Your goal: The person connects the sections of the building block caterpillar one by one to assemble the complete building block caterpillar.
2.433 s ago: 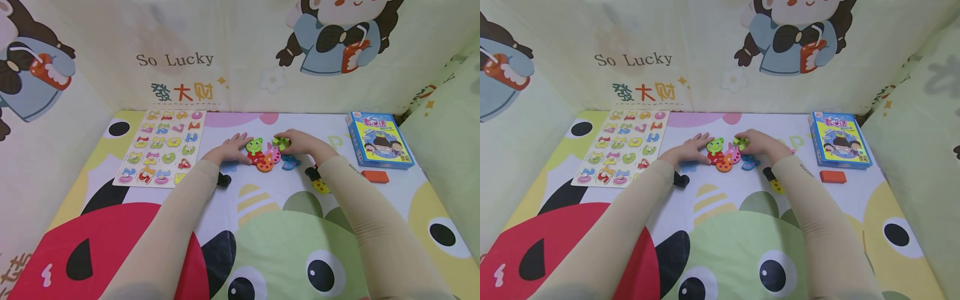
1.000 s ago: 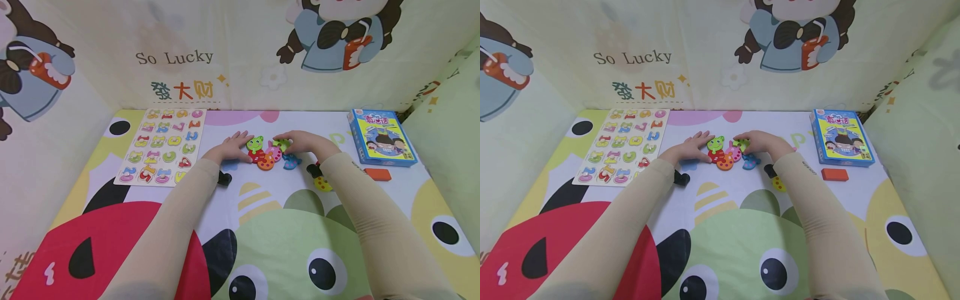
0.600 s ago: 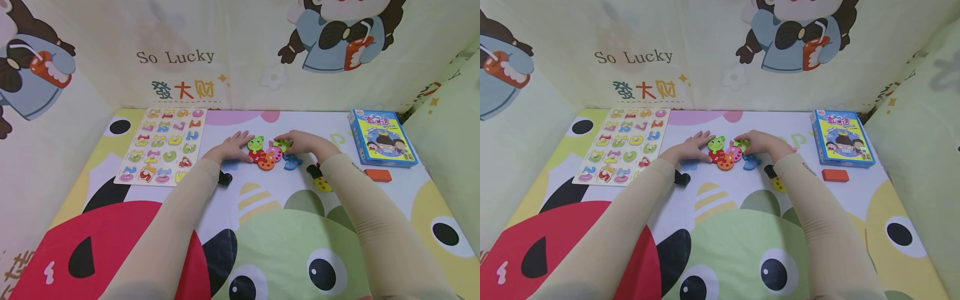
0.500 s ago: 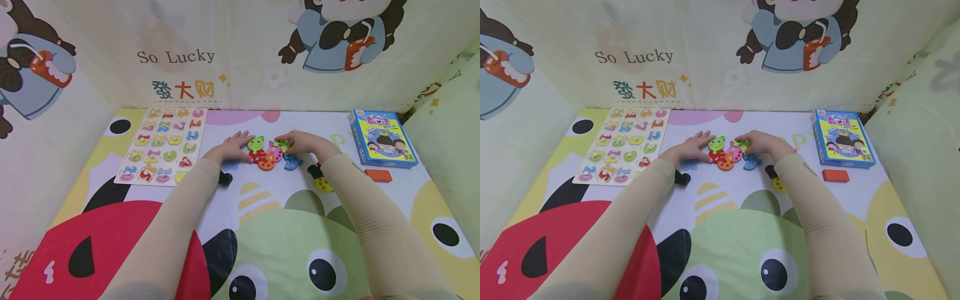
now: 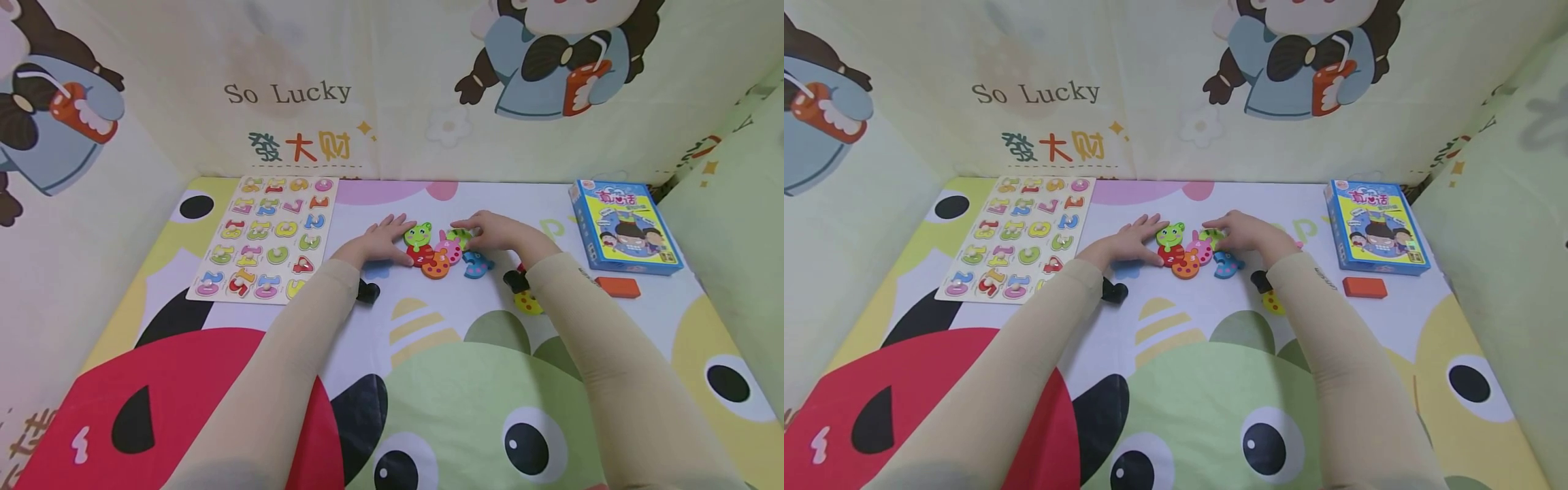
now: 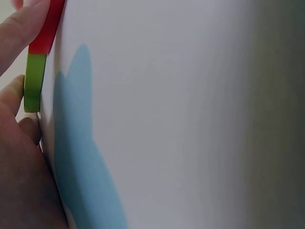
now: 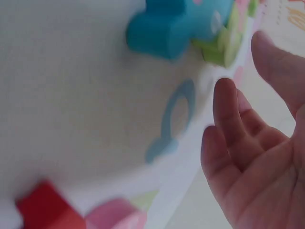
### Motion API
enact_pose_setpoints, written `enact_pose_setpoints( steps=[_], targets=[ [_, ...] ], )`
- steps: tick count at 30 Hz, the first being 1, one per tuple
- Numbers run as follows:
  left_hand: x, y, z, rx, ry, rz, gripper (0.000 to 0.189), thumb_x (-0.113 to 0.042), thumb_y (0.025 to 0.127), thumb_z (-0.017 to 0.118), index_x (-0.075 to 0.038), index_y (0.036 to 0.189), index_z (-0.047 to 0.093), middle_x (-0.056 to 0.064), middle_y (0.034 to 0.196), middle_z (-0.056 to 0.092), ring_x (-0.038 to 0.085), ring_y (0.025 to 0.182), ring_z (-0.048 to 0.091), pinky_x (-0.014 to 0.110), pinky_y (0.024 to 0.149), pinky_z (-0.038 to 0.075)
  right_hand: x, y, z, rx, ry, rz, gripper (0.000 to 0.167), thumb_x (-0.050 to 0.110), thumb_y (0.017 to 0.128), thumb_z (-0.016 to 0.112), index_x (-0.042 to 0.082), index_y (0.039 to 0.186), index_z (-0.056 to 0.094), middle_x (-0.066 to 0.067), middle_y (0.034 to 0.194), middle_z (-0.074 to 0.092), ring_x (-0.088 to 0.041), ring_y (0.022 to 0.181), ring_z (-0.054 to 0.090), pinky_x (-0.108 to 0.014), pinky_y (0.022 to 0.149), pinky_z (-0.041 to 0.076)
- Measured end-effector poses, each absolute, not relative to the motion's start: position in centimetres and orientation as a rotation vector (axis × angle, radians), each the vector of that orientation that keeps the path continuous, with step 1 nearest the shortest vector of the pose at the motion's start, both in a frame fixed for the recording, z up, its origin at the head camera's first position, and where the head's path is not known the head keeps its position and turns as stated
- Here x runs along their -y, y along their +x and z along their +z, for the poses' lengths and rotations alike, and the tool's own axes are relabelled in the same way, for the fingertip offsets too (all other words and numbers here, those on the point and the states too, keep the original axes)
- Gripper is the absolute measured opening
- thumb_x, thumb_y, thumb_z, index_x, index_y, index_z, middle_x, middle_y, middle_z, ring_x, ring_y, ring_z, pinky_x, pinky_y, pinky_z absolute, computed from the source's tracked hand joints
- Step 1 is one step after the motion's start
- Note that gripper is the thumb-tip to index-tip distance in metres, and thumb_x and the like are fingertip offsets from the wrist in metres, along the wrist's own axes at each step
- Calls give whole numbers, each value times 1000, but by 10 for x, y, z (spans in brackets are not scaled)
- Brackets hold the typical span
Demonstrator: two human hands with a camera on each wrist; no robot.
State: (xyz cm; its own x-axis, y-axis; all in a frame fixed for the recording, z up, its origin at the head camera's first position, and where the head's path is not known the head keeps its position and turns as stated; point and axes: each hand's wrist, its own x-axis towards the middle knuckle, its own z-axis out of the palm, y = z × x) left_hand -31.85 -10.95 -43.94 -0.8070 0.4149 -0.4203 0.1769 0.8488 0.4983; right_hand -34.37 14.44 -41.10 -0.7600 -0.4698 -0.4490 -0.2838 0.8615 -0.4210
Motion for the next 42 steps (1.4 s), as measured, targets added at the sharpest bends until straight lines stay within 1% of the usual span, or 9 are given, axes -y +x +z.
enact_pose_setpoints(
  steps=[4,7,11,14,18,25,30,35,42],
  targets=[
    [109,-319,-440,-2502,440,598,86,-46,77,63,-32,146,13,-3,155,-3,20,141,-11,45,114,-4,-153,-337,-401,-2557,-481,-494,54,18,88,58,25,138,39,-15,129,42,-30,109,44,-44,79,52],
    [109,-320,-442,-2504,436,605,87,-46,76,64,-32,146,14,-3,155,-2,20,141,-10,45,114,-4,-160,-327,-396,-2596,-513,-483,52,20,89,58,23,138,40,-13,125,46,-29,110,46,-45,80,51],
    [110,-320,-443,-2501,430,619,87,-46,75,65,-32,145,15,-3,155,-2,20,141,-10,45,114,-4,-167,-311,-395,-2578,-570,-446,52,20,88,59,19,137,41,-14,124,50,-29,108,48,-45,87,48],
    [110,-320,-445,-2499,425,622,88,-46,75,65,-33,145,15,-3,155,-2,20,141,-11,45,114,-4,-170,-304,-400,-2559,-545,-416,54,23,88,59,22,138,40,-12,124,51,-28,108,49,-43,85,49],
    [111,-320,-448,-2503,422,622,88,-47,75,65,-33,145,15,-4,155,-2,20,141,-11,45,114,-4,-171,-300,-408,-2547,-530,-414,56,26,86,61,23,138,39,-11,125,51,-27,111,49,-44,88,47],
    [111,-321,-448,-2498,431,620,88,-47,75,65,-32,145,15,-3,155,-2,20,141,-11,45,114,-4,-170,-293,-415,-2538,-565,-403,63,24,84,65,20,140,36,-12,123,53,-29,114,48,-48,92,44],
    [111,-321,-445,-2499,423,626,88,-45,75,66,-32,146,15,-3,155,-2,20,141,-11,45,114,-4,-170,-290,-414,-2557,-587,-409,60,24,84,65,20,138,39,-13,125,51,-29,114,48,-50,94,43],
    [111,-322,-444,-2498,424,626,88,-45,76,66,-31,146,15,-3,155,-2,20,141,-11,45,114,-5,-169,-289,-413,-2558,-607,-398,54,26,83,65,24,134,45,-14,128,47,-30,114,46,-51,93,42],
    [110,-321,-444,-2495,415,623,87,-46,76,65,-32,146,15,-4,155,-3,19,141,-11,45,114,-5,-167,-291,-415,-2526,-631,-382,56,30,80,68,25,132,47,-13,119,48,-28,106,47,-48,89,46]
  ],
)
